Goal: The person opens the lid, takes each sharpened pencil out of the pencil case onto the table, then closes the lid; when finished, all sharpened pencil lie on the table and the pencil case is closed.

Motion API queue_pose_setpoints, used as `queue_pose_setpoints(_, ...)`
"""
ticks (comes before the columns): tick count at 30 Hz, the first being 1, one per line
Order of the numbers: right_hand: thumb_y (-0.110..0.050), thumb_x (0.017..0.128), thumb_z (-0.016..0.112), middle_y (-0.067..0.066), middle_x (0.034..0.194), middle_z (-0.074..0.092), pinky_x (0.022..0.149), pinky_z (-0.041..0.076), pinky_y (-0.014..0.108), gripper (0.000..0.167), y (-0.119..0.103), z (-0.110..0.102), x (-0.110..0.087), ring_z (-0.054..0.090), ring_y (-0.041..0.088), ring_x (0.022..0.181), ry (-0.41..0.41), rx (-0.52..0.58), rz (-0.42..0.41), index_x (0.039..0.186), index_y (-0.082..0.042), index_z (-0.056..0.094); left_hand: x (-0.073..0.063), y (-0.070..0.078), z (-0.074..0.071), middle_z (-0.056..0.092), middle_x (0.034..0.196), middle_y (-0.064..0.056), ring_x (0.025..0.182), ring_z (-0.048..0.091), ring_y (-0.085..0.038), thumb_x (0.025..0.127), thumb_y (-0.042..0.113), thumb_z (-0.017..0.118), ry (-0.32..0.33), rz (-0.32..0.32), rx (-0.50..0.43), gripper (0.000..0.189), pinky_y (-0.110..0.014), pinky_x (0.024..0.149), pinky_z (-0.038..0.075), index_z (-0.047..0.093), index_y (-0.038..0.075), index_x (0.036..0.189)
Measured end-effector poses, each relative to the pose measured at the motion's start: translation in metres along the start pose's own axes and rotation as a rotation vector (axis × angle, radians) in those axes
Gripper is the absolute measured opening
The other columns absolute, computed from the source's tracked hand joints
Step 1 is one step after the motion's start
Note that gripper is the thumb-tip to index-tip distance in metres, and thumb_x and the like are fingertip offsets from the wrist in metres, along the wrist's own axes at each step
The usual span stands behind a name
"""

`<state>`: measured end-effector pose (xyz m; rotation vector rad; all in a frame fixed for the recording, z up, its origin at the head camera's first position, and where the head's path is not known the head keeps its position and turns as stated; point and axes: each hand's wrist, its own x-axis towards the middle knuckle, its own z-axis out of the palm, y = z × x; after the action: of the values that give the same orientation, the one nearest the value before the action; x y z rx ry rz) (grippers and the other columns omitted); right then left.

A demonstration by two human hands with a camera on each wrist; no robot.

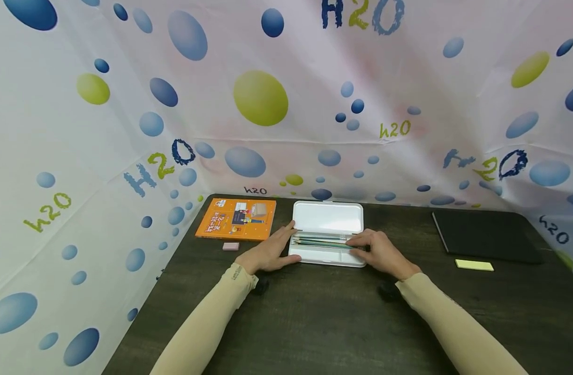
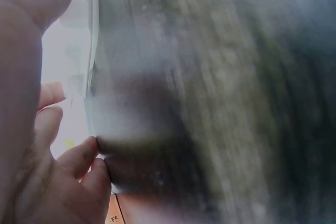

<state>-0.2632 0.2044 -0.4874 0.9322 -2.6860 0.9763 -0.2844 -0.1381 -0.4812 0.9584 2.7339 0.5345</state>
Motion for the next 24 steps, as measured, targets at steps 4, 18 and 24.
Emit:
queue_pose_setpoints(4, -0.007, 0.09, 0.074, 0.005, 0.114, 0.072, 0.086, 0.055, 0.047, 0.024, 0.001, -0.003, 0.001, 0.065, 0.024, 0.104, 0.018, 0.004, 0.006, 0.114, -0.011, 0.077, 0.002, 0.002, -0.004, 0.001, 0.167, -0.003, 0.152, 0.01, -0.024, 0.098, 0.057, 0.054, -0.003, -0.009, 0.003, 0.083, -0.044, 0.121, 0.02, 0.02, 0.012, 0.159)
queue_pose_setpoints(18, -0.005, 0.09, 0.073, 0.003, 0.104, 0.071, 0.081, 0.055, 0.046, 0.017, 0.004, -0.001, -0.003, 0.062, 0.022, 0.098, 0.121, -0.036, 0.011, 0.107, -0.007, 0.076, 0.0, 0.002, 0.0, 0.004, 0.167, -0.005, 0.152, 0.012, -0.028, 0.098, 0.055, 0.055, 0.004, 0.006, -0.01, 0.082, -0.047, 0.12, 0.022, 0.023, 0.011, 0.158)
queue_pose_setpoints(24, -0.009, 0.09, 0.074, -0.002, 0.097, 0.069, 0.068, 0.052, 0.038, 0.017, 0.007, -0.004, -0.008, 0.06, 0.016, 0.088, 0.18, -0.014, -0.004, 0.107, -0.008, 0.077, -0.001, 0.001, 0.001, 0.002, 0.167, -0.003, 0.152, 0.011, -0.026, 0.098, 0.057, 0.052, -0.001, 0.0, 0.001, 0.082, -0.046, 0.12, 0.022, 0.021, 0.012, 0.159)
